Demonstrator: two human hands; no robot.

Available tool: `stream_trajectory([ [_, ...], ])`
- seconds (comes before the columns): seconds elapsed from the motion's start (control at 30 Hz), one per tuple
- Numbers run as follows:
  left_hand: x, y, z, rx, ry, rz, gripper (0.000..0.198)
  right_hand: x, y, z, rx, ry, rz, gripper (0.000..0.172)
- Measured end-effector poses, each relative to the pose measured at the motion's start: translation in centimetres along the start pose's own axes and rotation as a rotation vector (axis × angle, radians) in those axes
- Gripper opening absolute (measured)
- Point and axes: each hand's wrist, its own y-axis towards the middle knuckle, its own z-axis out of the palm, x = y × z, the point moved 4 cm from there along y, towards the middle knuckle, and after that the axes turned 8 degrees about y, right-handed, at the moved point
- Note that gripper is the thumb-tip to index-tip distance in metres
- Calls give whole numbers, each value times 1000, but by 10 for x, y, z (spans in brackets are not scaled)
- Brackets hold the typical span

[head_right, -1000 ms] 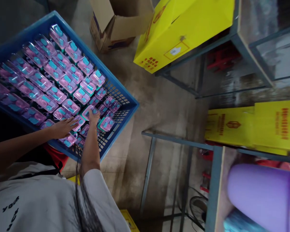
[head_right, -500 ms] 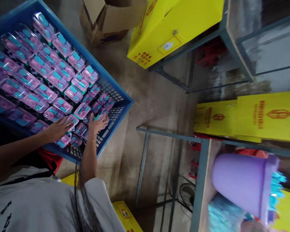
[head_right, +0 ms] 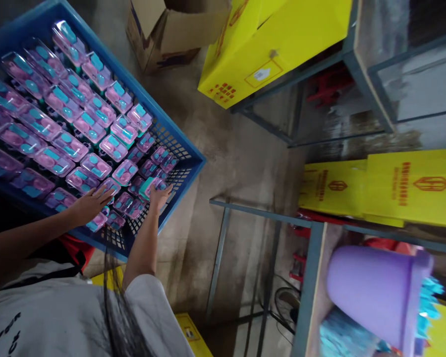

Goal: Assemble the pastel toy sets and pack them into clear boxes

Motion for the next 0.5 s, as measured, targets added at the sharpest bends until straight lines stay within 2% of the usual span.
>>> stream_trajectory([
  [0.13, -2, -2, 4, -12, 0, 0, 67, 36, 23, 6, -42, 52, -11, 89],
  [0.3, 0, -2, 10, -9, 21, -13, 63, 107, 55, 42, 27, 114, -58, 92],
  [0.4, 1, -3, 16, -19, 8, -7, 62, 137, 58, 69, 114, 128, -49, 91],
  [0.5, 0, -3, 24, -44, -32, -12, 62, 150, 53, 86, 179, 119, -45, 92],
])
